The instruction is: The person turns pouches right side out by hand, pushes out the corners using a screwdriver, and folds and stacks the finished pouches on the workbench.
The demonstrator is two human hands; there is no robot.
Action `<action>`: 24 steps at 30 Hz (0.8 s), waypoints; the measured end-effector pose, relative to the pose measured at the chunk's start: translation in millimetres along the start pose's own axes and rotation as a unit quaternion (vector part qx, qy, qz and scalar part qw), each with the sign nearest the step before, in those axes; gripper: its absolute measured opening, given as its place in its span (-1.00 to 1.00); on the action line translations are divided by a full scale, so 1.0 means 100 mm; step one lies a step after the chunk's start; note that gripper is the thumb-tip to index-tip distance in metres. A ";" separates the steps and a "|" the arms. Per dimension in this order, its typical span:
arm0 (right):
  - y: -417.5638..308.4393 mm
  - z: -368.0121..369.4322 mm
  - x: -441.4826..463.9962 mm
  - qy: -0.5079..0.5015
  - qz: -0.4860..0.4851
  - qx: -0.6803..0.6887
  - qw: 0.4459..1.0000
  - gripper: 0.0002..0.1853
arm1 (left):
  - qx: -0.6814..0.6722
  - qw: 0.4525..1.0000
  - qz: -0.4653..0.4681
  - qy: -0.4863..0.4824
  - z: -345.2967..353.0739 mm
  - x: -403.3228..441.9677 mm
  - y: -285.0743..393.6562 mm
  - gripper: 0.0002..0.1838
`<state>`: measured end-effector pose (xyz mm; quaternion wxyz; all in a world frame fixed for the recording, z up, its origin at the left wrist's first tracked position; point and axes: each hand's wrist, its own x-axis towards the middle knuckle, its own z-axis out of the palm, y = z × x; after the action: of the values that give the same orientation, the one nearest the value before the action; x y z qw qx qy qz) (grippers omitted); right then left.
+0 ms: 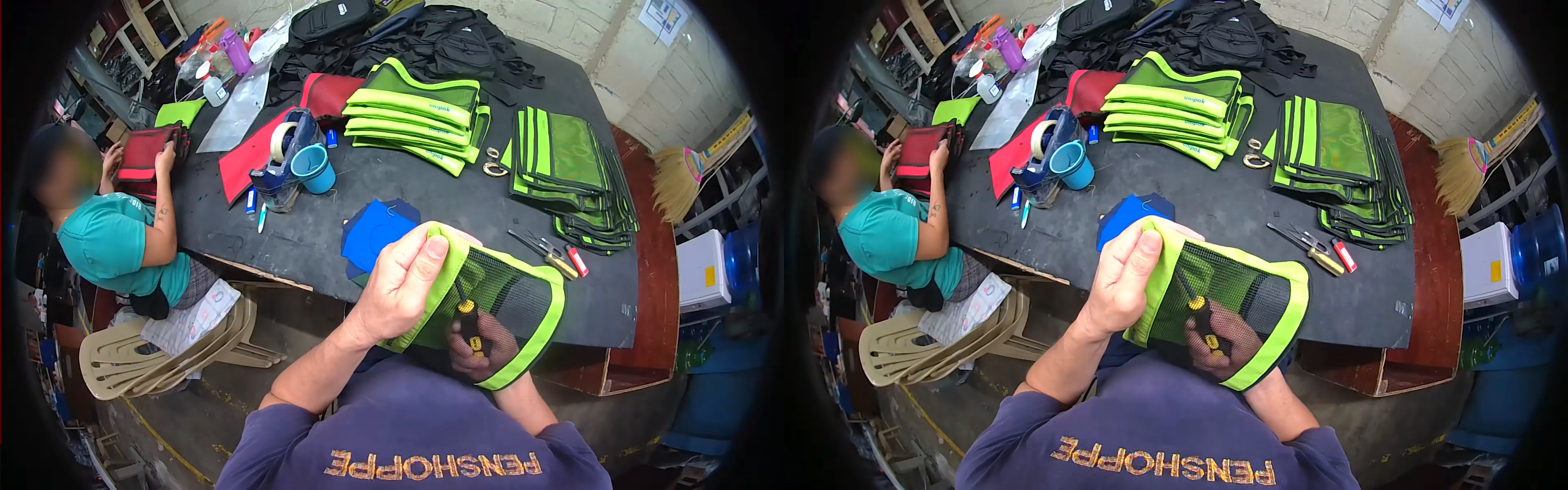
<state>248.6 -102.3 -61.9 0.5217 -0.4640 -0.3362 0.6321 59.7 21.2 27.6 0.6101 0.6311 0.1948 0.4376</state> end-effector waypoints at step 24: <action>-0.12 0.16 0.00 0.103 -0.202 -0.251 0.941 -0.50 | -0.193 0.981 -0.013 -0.019 -0.08 -0.02 -0.03 -0.41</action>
<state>238.1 -98.9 -45.2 0.5370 -0.5644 -0.5153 0.3572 53.4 25.3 23.3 0.7300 0.5069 0.1030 0.4466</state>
